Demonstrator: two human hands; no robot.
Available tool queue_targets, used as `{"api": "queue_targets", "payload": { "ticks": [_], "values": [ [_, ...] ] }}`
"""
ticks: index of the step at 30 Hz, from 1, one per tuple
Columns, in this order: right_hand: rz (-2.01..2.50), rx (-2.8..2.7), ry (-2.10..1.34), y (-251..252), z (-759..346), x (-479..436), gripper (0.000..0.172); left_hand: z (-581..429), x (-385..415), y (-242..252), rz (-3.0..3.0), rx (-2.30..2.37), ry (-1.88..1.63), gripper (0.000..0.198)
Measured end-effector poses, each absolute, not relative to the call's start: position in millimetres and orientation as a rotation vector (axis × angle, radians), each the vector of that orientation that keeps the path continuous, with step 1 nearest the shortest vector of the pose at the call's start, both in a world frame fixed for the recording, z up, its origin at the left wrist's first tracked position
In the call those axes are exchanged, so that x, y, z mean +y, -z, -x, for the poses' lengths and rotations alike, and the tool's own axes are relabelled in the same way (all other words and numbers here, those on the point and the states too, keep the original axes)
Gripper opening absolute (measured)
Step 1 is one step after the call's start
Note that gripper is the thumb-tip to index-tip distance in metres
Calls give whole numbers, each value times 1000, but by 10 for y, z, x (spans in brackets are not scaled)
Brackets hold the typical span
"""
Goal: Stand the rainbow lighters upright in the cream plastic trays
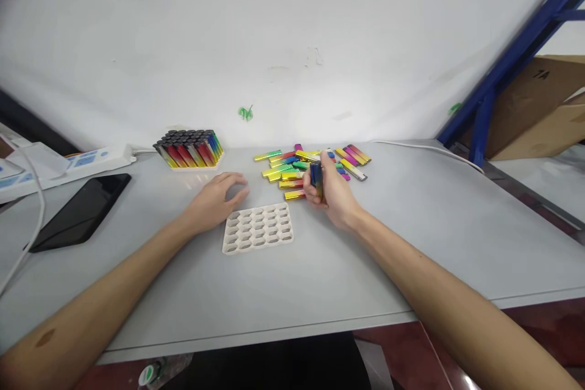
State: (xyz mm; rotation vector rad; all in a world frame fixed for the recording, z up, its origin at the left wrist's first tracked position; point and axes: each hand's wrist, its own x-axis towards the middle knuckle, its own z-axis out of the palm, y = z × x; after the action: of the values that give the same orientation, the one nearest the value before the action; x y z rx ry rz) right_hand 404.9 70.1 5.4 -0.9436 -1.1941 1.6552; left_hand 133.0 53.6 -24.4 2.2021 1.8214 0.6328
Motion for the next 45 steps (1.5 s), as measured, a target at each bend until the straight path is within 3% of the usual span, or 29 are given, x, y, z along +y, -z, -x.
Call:
{"api": "queue_targets", "payload": {
  "ticks": [12,22,27,33,37,41,45],
  "values": [
    [967,-1147,-1693,-94,-4035,668,42,-1317,538,244,-2200,1813,-588,37],
    [1057,-1214,-1674,-31,-3986,632,54,-1339,522,211,-2192,1820,-556,36],
    [1036,-1234,-1681,-67,-3978,597,43,-1340,522,212,-2192,1822,-570,36],
    [988,-1178,-1581,-7,-3974,642,41,-1376,499,245,-2229,1780,-629,32],
    [982,-1349,-1499,57,-3943,613,22,-1413,437,165,-2308,1673,-625,31],
    [1032,-1755,-1245,79,-3913,517,22,-1398,295,-86,-2349,1487,-509,45],
    [1063,-1864,-1078,29,-3888,415,31,-1395,97,-311,-2365,1332,-164,85]
  ]
}}
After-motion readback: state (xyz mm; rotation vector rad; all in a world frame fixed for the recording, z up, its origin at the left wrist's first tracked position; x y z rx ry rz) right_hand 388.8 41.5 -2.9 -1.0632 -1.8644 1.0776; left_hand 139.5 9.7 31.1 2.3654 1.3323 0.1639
